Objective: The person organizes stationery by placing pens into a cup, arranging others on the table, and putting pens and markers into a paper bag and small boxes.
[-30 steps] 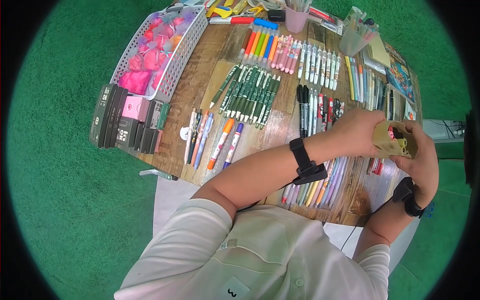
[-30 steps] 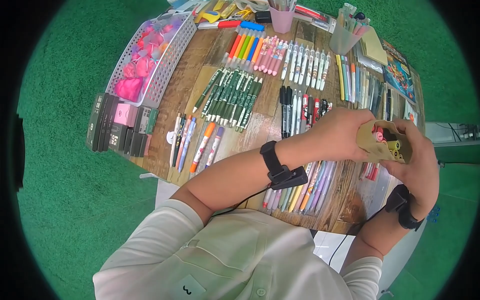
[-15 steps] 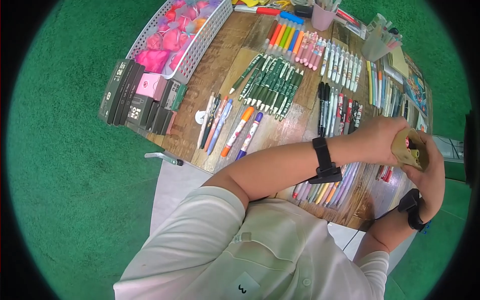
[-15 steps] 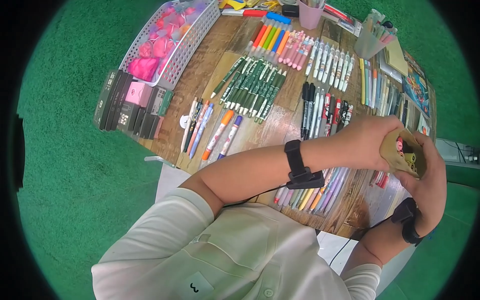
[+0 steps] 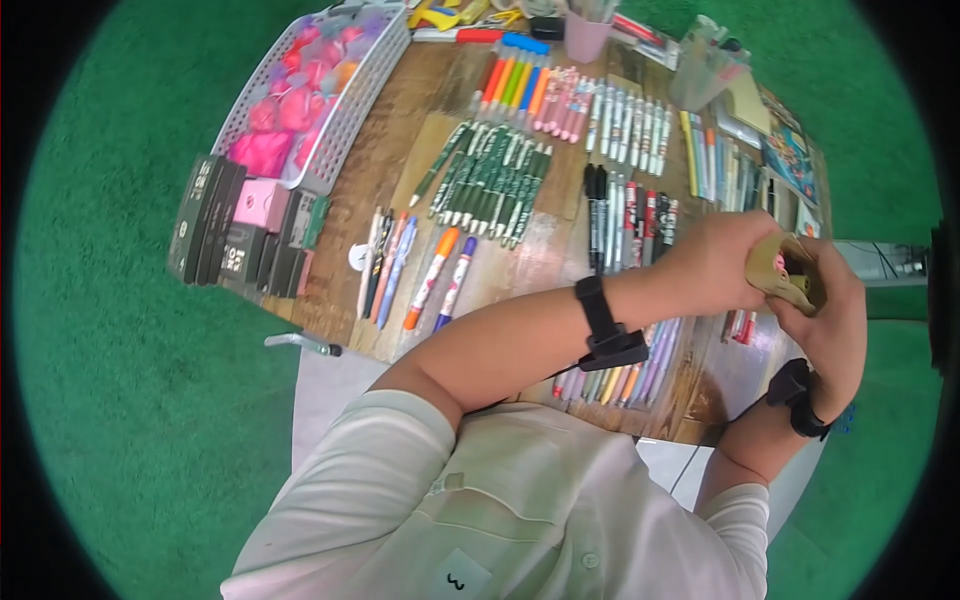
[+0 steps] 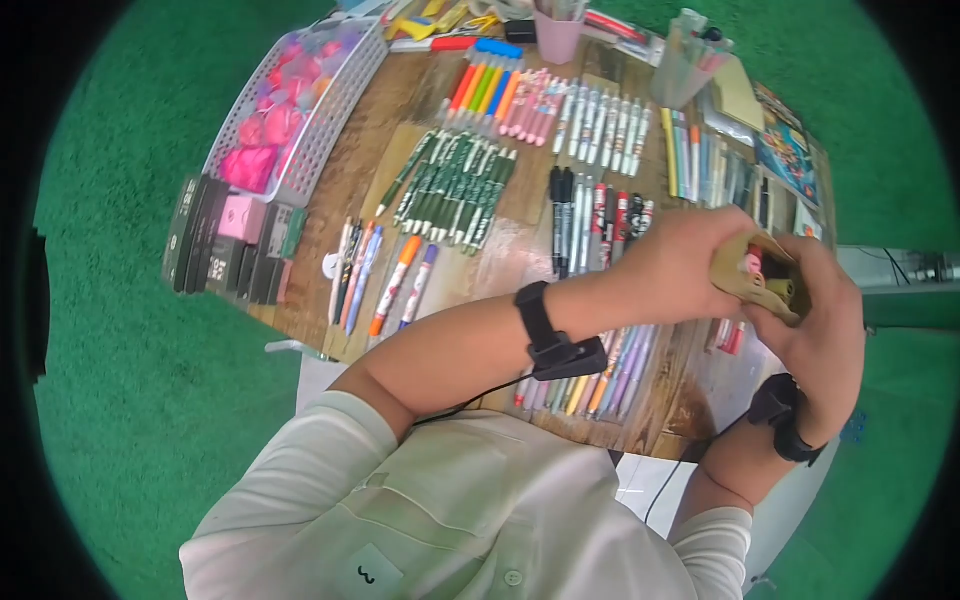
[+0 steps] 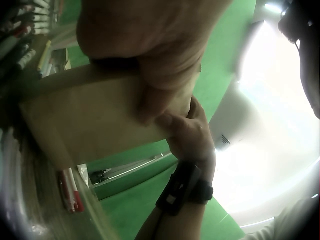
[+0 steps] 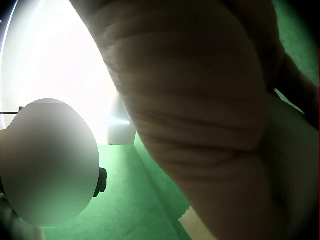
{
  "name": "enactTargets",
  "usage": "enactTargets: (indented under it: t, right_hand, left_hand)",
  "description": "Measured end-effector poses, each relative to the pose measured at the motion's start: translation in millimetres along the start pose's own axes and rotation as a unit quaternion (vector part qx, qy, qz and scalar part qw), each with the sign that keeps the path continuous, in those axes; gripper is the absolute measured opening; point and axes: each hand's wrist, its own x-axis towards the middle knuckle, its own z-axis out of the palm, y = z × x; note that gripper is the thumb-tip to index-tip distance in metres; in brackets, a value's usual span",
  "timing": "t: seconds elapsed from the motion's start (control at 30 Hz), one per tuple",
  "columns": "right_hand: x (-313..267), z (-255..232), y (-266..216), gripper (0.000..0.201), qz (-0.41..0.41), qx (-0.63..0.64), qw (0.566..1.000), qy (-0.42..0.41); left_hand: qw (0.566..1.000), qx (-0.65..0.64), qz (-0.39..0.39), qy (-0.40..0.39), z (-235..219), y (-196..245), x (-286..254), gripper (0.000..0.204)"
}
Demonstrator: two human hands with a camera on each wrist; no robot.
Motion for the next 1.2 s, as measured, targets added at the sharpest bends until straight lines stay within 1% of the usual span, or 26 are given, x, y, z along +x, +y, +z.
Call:
enactTargets:
  t: [0.07, 0.13, 0.17, 0.2, 0.27, 0.33, 0.4, 0.47, 0.53, 0.6, 0.63, 0.7, 0.73, 0.8, 0.83, 0.9, 0.93, 1.0, 1.03, 1.1, 1.13, 1.2]
  right_hand:
    - [0.2, -3.1, -8.3, 0.055, -0.02, 0.022, 0.999, 0.023]
    - [4.9, -9.3, -14.0, 0.054, -0.005, 0.031, 0.999, 0.027]
    - [11.4, -12.2, -15.4, 0.053, -0.045, 0.016, 0.999, 0.024]
    - [19.3, -14.9, -16.1, 0.052, -0.081, 0.0, 0.996, 0.021]
    - [46.3, -19.2, -13.2, 0.051, -0.136, 0.037, 0.99, 0.02]
    - [81.1, -29.1, -8.2, 0.051, -0.164, 0.04, 0.986, 0.01]
    - [118.9, -38.6, -13.6, 0.054, -0.131, -0.008, 0.991, -0.009]
    - [156.1, -38.5, -15.6, 0.059, -0.135, -0.021, 0.99, -0.017]
    - [185.7, -39.4, -32.1, 0.043, -0.173, -0.133, 0.976, 0.018]
    - [205.6, -39.3, -50.7, 0.046, -0.156, -0.179, 0.971, -0.022]
    - [221.3, -34.4, -43.9, 0.046, -0.154, -0.184, 0.971, -0.016]
    - [256.9, -12.7, -23.3, 0.062, -0.177, -0.068, 0.982, -0.02]
    - [266.2, -9.0, -22.0, 0.062, -0.178, -0.072, 0.981, -0.014]
    - [282.2, -2.7, -21.2, 0.063, -0.195, -0.092, 0.977, -0.008]
    - [289.5, 1.0, -18.9, 0.06, -0.202, -0.085, 0.976, -0.009]
    - [301.7, 7.5, -11.0, 0.06, -0.201, -0.091, 0.975, -0.008]
    - [305.0, 10.1, -9.1, 0.061, -0.199, -0.092, 0.976, -0.009]
    - [309.8, 13.8, -3.5, 0.061, -0.198, -0.092, 0.976, -0.016]
    - [312.2, 15.5, 0.2, 0.061, -0.195, -0.091, 0.976, -0.022]
    - [316.3, 20.4, 7.8, 0.061, -0.187, -0.087, 0.978, -0.026]
    - [317.3, 21.9, 10.5, 0.061, -0.177, -0.082, 0.98, -0.03]
    - [319.6, 25.3, 16.2, 0.06, -0.174, -0.087, 0.98, -0.03]
  left_hand:
    - [1.0, -0.007, -0.004, -0.025, -7.9, 5.9, 5.2, 0.052]
    - [0.999, 0.031, 0.004, -0.04, -19.6, 17.3, 10.2, 0.055]
    - [0.998, 0.02, -0.018, -0.062, -29.3, 25.3, 14.6, 0.06]
    - [0.997, 0.018, -0.013, -0.073, -34.5, 26.6, 21.2, 0.06]
    - [0.996, 0.079, -0.026, -0.04, -43.2, 24.6, 39.0, 0.065]
    - [0.992, 0.12, 0.031, -0.038, -66.3, 21.8, 66.7, 0.067]
    - [0.987, 0.132, 0.085, -0.014, -88.4, 3.5, 100.3, 0.067]
    - [0.987, 0.125, 0.101, -0.031, -115.6, 8.6, 121.9, 0.068]
    - [0.985, 0.117, 0.117, -0.047, -145.5, 14.7, 142.7, 0.069]
    - [0.977, 0.192, 0.019, -0.087, -173.4, 18.9, 162.4, 0.069]
    - [0.977, 0.192, 0.028, -0.089, -183.6, 21.1, 169.5, 0.069]
    - [0.94, 0.33, -0.013, -0.09, -199.4, 22.4, 181.6, 0.073]
    - [0.939, 0.331, -0.006, -0.09, -205.7, 19.4, 187.4, 0.073]
    - [0.938, 0.337, -0.015, -0.077, -215.7, 7.8, 197.5, 0.075]
    - [0.939, 0.336, -0.01, -0.076, -218.9, 4.1, 203.1, 0.075]
    - [0.915, 0.395, 0.008, -0.08, -224.5, -5.7, 213.1, 0.078]
    - [0.916, 0.394, 0.009, -0.079, -225.2, -9.3, 216.0, 0.078]
    - [0.895, 0.439, 0.012, -0.081, -225.1, -16.6, 222.7, 0.08]
    - [0.895, 0.438, 0.013, -0.081, -224.0, -16.7, 224.2, 0.08]
    - [0.866, 0.49, 0.03, -0.092, -221.4, -16.8, 226.7, 0.081]
    - [0.866, 0.49, 0.032, -0.092, -221.0, -19.6, 230.1, 0.081]
    - [0.851, 0.513, 0.023, -0.113, -218.1, -26.5, 235.4, 0.082]
